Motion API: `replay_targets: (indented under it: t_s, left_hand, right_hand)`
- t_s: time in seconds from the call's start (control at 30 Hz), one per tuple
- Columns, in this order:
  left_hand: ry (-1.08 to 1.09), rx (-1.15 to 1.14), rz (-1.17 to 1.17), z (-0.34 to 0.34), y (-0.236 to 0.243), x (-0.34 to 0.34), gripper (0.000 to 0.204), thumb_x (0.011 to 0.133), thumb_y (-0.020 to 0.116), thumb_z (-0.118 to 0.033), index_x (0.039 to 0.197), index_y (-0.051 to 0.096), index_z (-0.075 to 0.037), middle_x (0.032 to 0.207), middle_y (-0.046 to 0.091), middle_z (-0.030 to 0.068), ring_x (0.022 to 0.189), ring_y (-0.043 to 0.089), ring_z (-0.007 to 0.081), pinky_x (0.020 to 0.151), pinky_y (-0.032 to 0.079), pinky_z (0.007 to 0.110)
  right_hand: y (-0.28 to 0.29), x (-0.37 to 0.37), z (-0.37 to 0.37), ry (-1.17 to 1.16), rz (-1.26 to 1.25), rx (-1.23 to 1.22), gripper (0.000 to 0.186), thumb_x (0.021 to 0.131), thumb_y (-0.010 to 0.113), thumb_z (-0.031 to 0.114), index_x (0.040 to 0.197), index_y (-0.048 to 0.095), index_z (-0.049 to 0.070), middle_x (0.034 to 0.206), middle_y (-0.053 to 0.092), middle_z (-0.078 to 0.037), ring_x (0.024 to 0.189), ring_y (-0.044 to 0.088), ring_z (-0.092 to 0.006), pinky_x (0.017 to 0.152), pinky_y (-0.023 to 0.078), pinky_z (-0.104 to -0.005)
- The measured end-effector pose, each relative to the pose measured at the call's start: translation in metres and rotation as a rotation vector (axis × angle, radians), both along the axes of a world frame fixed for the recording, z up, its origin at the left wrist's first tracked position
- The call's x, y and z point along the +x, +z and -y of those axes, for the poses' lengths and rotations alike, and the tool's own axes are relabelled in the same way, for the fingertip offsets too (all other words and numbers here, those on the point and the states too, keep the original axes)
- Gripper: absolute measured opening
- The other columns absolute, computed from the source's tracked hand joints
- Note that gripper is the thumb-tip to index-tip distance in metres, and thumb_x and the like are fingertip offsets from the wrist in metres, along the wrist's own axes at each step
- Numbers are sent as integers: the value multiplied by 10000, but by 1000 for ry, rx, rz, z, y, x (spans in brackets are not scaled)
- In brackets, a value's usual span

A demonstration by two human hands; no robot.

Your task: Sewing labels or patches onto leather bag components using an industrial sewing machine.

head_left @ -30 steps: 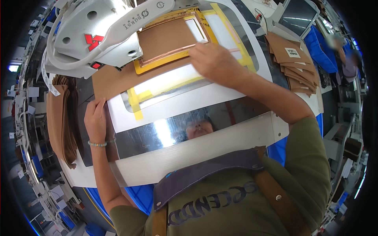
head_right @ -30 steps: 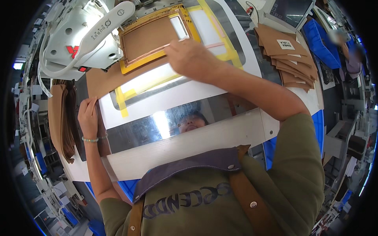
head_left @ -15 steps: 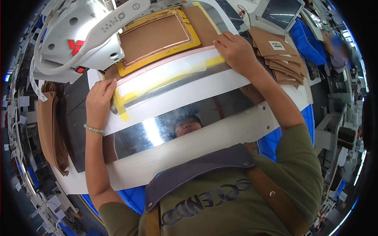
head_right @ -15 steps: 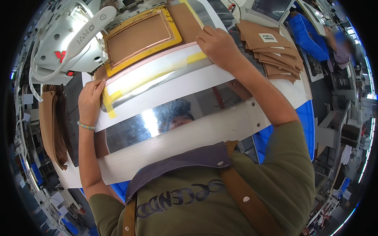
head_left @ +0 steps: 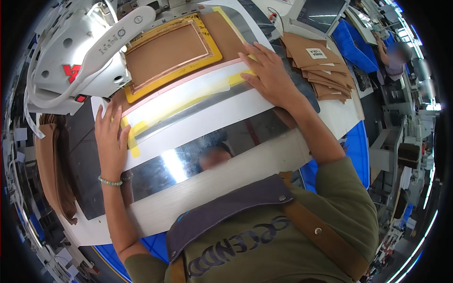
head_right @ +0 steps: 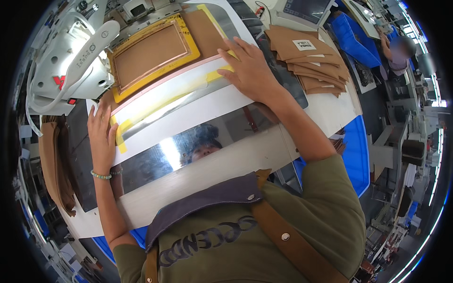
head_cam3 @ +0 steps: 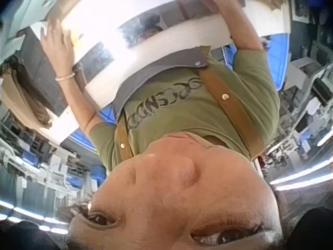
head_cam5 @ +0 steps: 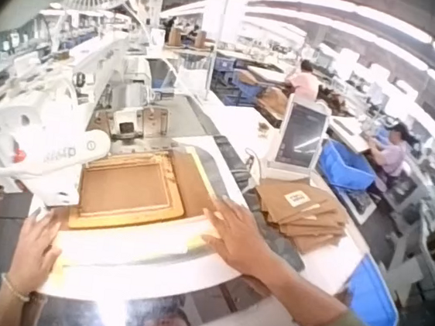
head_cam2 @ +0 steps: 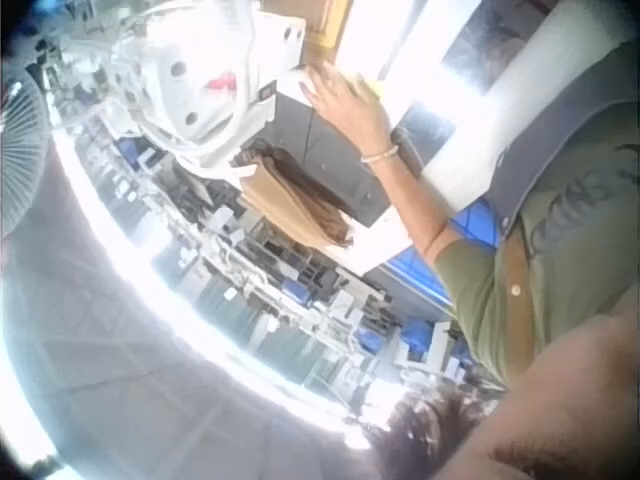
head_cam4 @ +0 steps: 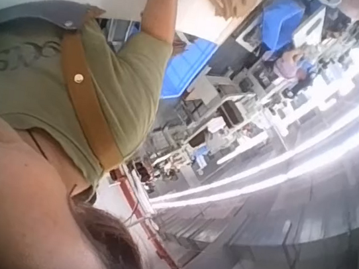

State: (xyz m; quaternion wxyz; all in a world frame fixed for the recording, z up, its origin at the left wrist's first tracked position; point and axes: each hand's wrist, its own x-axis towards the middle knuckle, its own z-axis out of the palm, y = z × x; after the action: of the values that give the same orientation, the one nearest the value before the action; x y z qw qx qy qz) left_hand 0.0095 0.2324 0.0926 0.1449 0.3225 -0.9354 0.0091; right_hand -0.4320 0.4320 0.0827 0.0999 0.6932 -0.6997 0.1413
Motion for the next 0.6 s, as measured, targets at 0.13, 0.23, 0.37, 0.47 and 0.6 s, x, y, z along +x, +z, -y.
replay_targets:
  t_s: [0.13,0.23,0.37,0.47,0.6]
  left_hand:
    - [14,-84,-72,-3,4,3,583,1002,701,-207,1559,569,-97,1656,488,154,1544,385,446,1253,340,533]
    - [41,-49,-66,-3,6,6,560,999,712,-226,1532,600,-96,1642,505,152,1537,396,445,1244,355,527]
    - [35,-27,-24,-2,3,6,488,1008,719,-272,1457,676,-85,1604,550,150,1537,413,411,1219,389,514]
    - [47,-48,-18,-2,3,6,471,1013,721,-298,1430,700,-80,1580,576,149,1534,426,390,1208,405,505]
    - [63,-103,-7,-3,3,7,484,1010,729,-311,1431,697,-75,1569,588,145,1530,435,381,1204,412,497]
  right_hand:
    - [1,0,3,-2,-12,-13,552,1098,556,388,1533,579,49,1669,445,-179,1569,347,-366,1264,274,-501]
    - [5,1,2,9,36,20,548,1093,567,368,1544,572,57,1669,451,-167,1573,343,-359,1270,259,-501]
    - [5,0,0,8,44,38,531,1102,553,354,1557,567,80,1675,449,-152,1577,341,-355,1272,250,-497]
    - [4,0,0,4,17,36,529,1106,546,359,1560,567,88,1677,445,-153,1575,342,-355,1272,249,-498]
    - [5,1,2,-12,17,52,523,1109,535,356,1564,564,101,1678,442,-152,1576,341,-356,1272,249,-501]
